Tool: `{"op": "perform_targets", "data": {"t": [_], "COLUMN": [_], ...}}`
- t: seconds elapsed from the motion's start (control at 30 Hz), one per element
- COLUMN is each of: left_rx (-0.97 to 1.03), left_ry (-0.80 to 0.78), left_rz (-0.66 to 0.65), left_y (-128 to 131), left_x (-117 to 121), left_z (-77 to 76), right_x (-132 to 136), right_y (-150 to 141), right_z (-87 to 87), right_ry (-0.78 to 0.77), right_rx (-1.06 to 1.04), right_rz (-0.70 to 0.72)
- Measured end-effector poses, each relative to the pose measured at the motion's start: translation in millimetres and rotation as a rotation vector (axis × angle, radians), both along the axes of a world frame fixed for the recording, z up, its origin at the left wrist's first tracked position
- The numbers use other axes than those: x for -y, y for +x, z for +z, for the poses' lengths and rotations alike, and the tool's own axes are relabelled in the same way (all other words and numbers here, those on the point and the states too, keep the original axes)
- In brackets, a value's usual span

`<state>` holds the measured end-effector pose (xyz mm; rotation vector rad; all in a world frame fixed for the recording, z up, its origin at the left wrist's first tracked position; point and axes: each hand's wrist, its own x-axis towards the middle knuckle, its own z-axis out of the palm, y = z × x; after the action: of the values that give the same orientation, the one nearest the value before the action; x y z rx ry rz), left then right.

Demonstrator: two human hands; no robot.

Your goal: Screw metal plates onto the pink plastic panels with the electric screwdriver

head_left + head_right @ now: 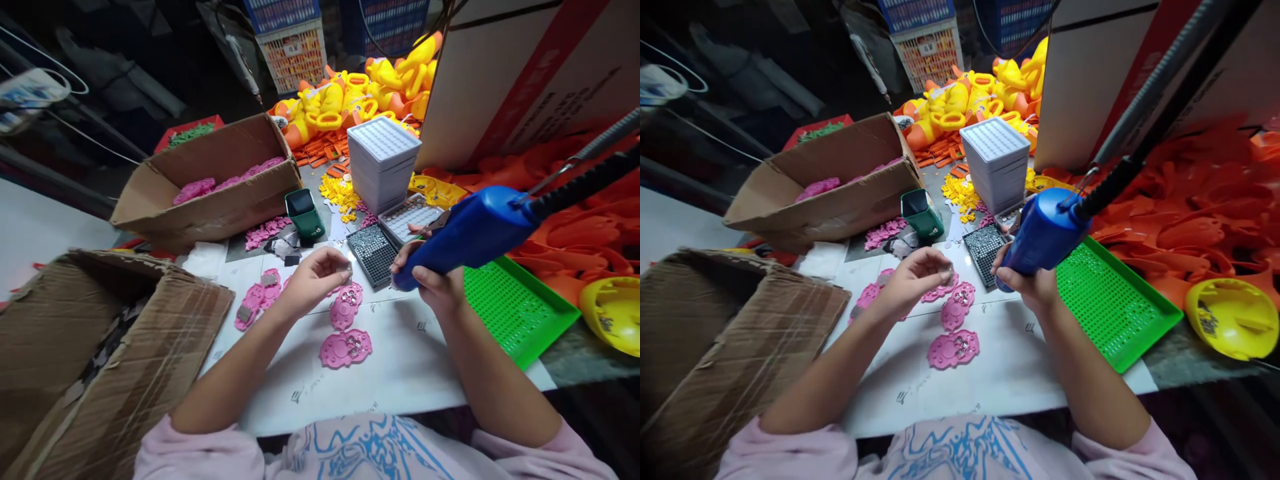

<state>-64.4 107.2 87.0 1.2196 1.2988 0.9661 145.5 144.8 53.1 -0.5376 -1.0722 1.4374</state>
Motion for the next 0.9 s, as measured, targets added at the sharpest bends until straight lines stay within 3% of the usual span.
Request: {"op": "perform_targets", "data": {"t": [0.07, 0.2, 0.37, 0.57, 0.9], "left_rx": [-0.086, -0.469, -0.820, -1.205, -1.197], "left_ry": [-0.055, -0.093, 0.022, 0.220, 0.294], "left_rz": [0.066, 0.172, 0.025, -0.086, -0.193], "left_y": [-1.1, 3.1, 17.4, 16.5, 18.6], "left_x": [7.9, 22.9, 32.5, 33.3, 48.8], "left_z": [-14.8, -39.6, -54.0, -59.3, -54.8], "right_x": [-0.6, 0.8, 4.9, 7.0, 5.2], "right_y": [0.8, 1.4, 0.6, 0.4, 4.2], "right_z": [-0.1, 1.9, 3.0, 1.3, -2.6], "right_ry": [0.009, 0.006, 0.012, 0.036, 0.084], "right_rx": [-0.007, 0.018, 0.047, 0.073, 0.051], "right_rz": [0.002, -0.009, 0.014, 0.056, 0.083]}}
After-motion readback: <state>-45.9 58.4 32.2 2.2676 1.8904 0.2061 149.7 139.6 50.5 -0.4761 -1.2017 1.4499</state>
